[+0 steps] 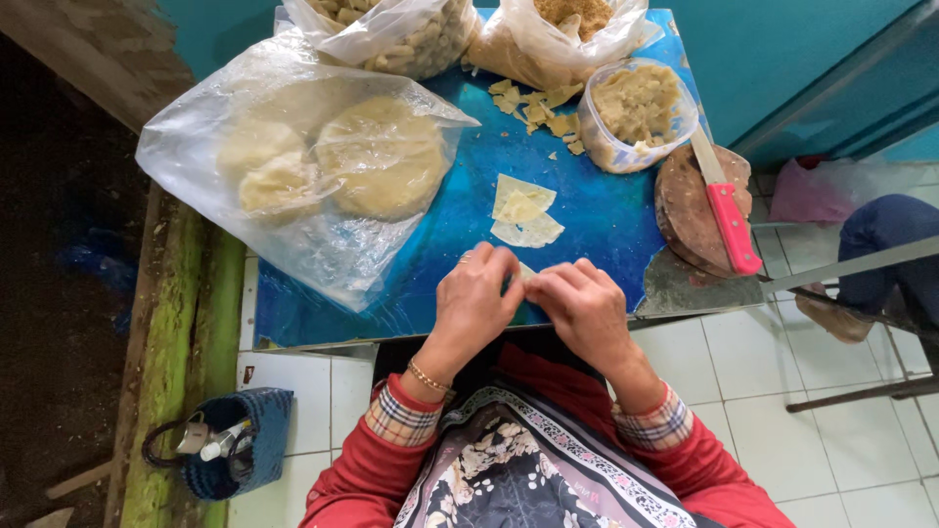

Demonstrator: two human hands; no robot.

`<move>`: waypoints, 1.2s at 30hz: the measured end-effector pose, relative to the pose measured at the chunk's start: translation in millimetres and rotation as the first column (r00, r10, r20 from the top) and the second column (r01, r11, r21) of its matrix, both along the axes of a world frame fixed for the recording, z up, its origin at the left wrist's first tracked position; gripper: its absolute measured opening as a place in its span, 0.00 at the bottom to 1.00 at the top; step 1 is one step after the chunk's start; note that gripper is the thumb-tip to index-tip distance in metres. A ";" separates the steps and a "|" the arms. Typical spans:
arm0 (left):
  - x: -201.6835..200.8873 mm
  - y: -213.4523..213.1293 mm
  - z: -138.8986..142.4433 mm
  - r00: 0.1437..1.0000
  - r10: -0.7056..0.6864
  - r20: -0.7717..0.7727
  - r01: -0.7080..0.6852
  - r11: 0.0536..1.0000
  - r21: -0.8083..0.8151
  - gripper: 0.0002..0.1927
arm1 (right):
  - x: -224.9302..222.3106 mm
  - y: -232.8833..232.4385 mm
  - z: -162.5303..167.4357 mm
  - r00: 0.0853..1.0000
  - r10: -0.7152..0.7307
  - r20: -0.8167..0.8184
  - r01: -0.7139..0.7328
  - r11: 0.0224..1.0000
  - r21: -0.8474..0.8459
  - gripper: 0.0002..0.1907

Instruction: The person sits at a small blue table filling thin pastry wrappers with brown filling scooped from a plastic container, folds each wrapper into a triangular parcel, and sets the folded pastries on the table. They occasionally reach into a bag of filling and adjust the plastic sheet covering the dough.

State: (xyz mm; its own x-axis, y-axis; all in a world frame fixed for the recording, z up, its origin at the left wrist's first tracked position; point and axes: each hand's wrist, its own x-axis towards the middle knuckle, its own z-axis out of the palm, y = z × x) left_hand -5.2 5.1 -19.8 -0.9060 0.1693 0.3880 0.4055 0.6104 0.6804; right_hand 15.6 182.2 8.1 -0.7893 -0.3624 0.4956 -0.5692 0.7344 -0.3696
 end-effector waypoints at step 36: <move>-22.4 -7.2 11.8 0.998 -0.063 0.006 0.064 0.996 -0.064 0.07 | -47.3 0.1 7.6 0.997 0.078 0.011 -0.079 0.981 0.177 0.19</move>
